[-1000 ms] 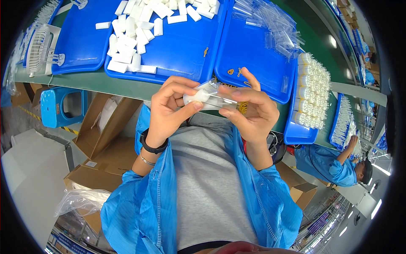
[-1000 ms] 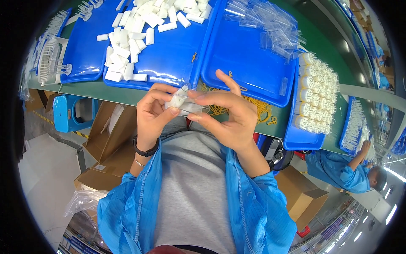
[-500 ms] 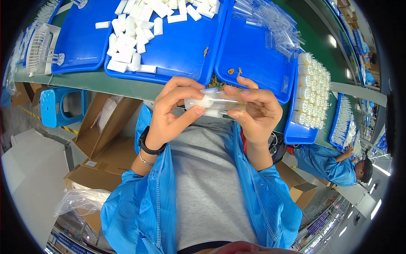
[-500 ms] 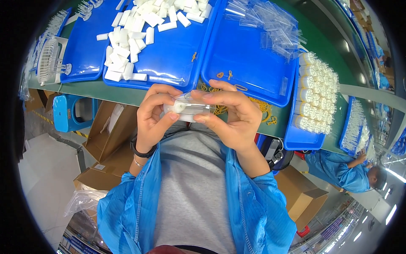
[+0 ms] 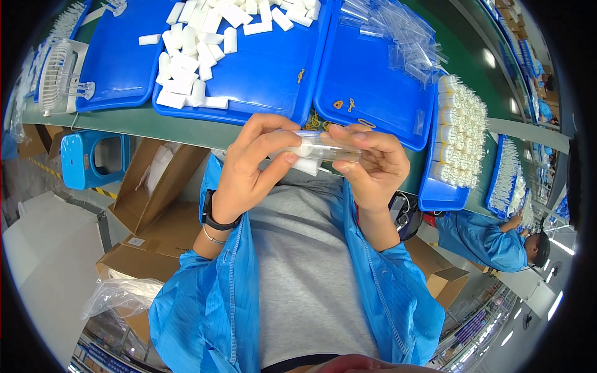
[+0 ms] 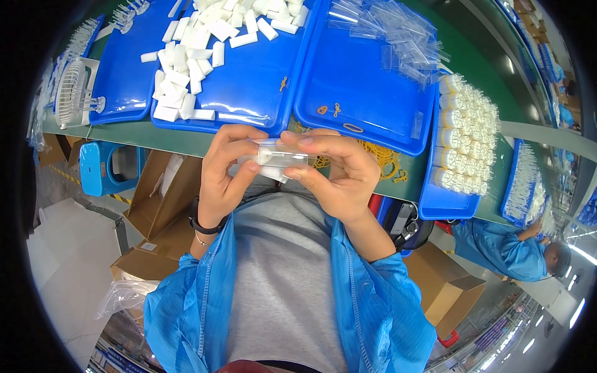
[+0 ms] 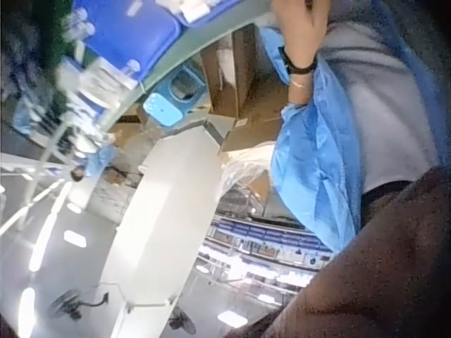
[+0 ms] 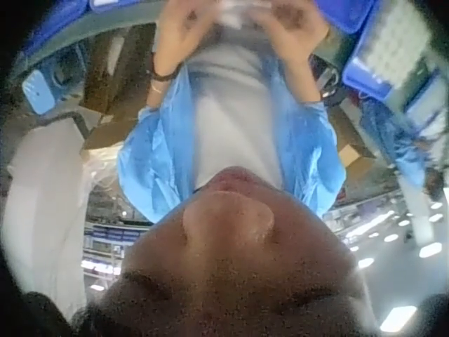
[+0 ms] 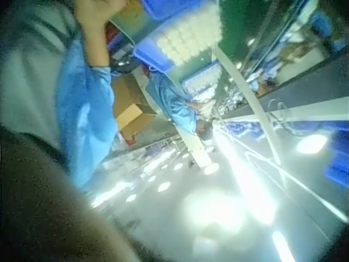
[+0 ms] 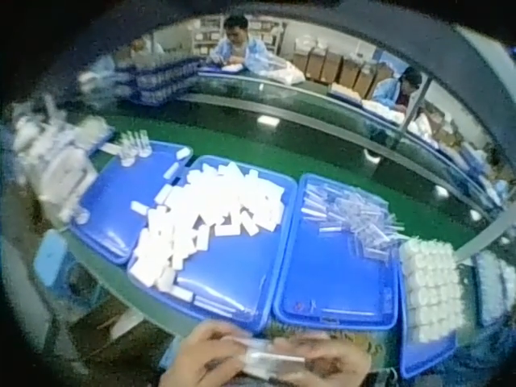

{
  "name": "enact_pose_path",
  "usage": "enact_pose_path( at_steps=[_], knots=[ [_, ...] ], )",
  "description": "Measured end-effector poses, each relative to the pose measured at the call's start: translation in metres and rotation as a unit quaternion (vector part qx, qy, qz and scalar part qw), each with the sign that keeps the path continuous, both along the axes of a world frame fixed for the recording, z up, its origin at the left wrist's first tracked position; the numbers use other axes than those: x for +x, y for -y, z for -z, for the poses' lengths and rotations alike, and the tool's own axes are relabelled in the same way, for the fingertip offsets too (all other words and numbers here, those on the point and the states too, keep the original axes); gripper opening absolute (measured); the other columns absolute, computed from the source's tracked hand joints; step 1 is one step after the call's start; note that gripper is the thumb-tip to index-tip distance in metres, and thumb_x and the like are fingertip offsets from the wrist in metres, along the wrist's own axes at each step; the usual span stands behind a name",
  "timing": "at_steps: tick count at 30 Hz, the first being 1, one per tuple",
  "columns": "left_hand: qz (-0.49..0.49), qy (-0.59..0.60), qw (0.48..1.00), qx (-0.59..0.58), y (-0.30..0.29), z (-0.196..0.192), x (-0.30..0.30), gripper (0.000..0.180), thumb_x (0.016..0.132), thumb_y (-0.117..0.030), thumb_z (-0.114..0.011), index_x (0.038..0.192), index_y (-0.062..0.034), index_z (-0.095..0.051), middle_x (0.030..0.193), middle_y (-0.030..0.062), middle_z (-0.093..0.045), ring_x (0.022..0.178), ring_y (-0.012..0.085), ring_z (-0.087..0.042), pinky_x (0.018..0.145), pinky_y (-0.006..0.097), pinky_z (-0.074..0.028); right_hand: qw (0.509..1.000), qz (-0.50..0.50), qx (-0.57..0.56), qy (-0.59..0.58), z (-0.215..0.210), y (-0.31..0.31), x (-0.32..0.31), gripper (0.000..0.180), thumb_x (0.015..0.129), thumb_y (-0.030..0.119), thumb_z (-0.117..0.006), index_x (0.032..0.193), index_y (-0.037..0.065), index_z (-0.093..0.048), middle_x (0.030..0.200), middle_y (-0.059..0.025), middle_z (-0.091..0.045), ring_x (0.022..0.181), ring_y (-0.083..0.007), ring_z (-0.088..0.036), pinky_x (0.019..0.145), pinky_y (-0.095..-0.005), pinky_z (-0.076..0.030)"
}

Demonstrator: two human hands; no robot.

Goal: The person assembles small plastic components onto a metal-pronged base by hand, then places the finished assembly into a plastic bag.

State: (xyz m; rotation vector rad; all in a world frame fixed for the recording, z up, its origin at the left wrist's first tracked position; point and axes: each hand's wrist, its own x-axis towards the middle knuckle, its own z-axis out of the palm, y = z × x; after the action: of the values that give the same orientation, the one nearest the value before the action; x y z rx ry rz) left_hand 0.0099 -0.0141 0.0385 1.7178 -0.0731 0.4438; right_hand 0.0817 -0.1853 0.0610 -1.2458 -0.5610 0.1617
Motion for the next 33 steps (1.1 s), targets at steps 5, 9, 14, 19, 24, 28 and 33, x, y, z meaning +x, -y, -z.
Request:
enact_pose_path(
  at_steps=[5, 9, 14, 19, 24, 28, 33],
  knots=[
    [0.002, -0.028, 1.0, 0.008, -0.007, 0.003, -0.002, 0.019, 0.079, -0.006, -0.067, 0.097, -0.0051, -0.063, 0.105, 0.0108, -0.057, 0.091, 0.0211, -0.059, 0.071, 0.03, -0.05, 0.996, -0.048, -0.07, 0.023, -0.004, 0.003, 0.009, 0.032, 0.072, -0.004, -0.073, 0.101, -0.001, -0.061, 0.099, -0.0135, -0.066, 0.1, -0.0242, -0.064, 0.087, -0.0336, -0.049],
    [-0.007, -0.048, 0.992, -0.12, -0.006, 0.007, -0.002, 0.023, 0.074, 0.0, -0.071, 0.096, -0.0017, -0.063, 0.108, 0.0108, -0.054, 0.096, 0.018, -0.059, 0.073, 0.027, -0.056, 0.981, -0.06, -0.162, 0.093, -0.009, 0.007, 0.019, 0.031, 0.071, 0.001, -0.075, 0.1, 0.002, -0.064, 0.1, -0.01, -0.068, 0.099, -0.0196, -0.063, 0.089, -0.0332, -0.044],
    [-0.017, -0.048, 0.988, -0.147, -0.001, 0.007, 0.0, 0.023, 0.073, 0.003, -0.072, 0.093, 0.0001, -0.062, 0.109, 0.0114, -0.053, 0.097, 0.0181, -0.059, 0.076, 0.027, -0.058, 0.98, -0.038, -0.181, 0.072, -0.009, 0.004, 0.016, 0.029, 0.07, 0.005, -0.074, 0.098, 0.005, -0.067, 0.101, -0.0087, -0.069, 0.107, -0.02, -0.059, 0.092, -0.0343, -0.04],
    [-0.011, -0.033, 0.986, -0.161, -0.003, 0.013, 0.001, 0.024, 0.074, 0.004, -0.071, 0.095, 0.0006, -0.061, 0.11, 0.012, -0.053, 0.1, 0.0191, -0.058, 0.078, 0.029, -0.057, 0.966, -0.012, -0.228, 0.125, -0.01, -0.008, 0.021, 0.03, 0.069, 0.007, -0.076, 0.098, 0.005, -0.067, 0.101, -0.0068, -0.069, 0.118, -0.027, -0.052, 0.096, -0.0394, -0.04],
    [0.121, 0.018, 0.871, -0.475, 0.005, 0.039, 0.008, 0.033, 0.087, -0.008, -0.062, 0.117, -0.001, -0.05, 0.129, 0.0203, -0.047, 0.113, 0.0252, -0.054, 0.088, 0.037, -0.053, 0.965, 0.02, -0.176, 0.195, -0.01, -0.018, 0.017, 0.032, 0.066, 0.011, -0.079, 0.095, 0.006, -0.067, 0.098, -0.006, -0.069, 0.107, -0.0265, -0.059, 0.091, -0.0389, -0.043],
    [0.191, -0.039, 0.794, -0.577, 0.007, 0.045, 0.005, 0.038, 0.096, -0.017, -0.047, 0.13, -0.002, -0.041, 0.135, 0.0234, -0.041, 0.117, 0.0306, -0.052, 0.091, 0.039, -0.052, 0.983, 0.086, -0.118, 0.108, -0.018, -0.027, 0.011, 0.03, 0.064, 0.013, -0.081, 0.091, 0.007, -0.068, 0.096, -0.0055, -0.069, 0.101, -0.0257, -0.062, 0.087, -0.0371, -0.043],
    [0.178, -0.037, 0.788, -0.588, 0.009, 0.049, 0.003, 0.049, 0.093, -0.023, -0.054, 0.134, -0.0004, -0.038, 0.134, 0.0221, -0.042, 0.117, 0.0277, -0.052, 0.092, 0.038, -0.052, 0.909, 0.115, -0.191, 0.352, -0.026, -0.025, 0.021, 0.023, 0.064, 0.013, -0.08, 0.084, 0.009, -0.07, 0.093, -0.0062, -0.07, 0.097, -0.0243, -0.064, 0.08, -0.0336, -0.042]
  ],
)
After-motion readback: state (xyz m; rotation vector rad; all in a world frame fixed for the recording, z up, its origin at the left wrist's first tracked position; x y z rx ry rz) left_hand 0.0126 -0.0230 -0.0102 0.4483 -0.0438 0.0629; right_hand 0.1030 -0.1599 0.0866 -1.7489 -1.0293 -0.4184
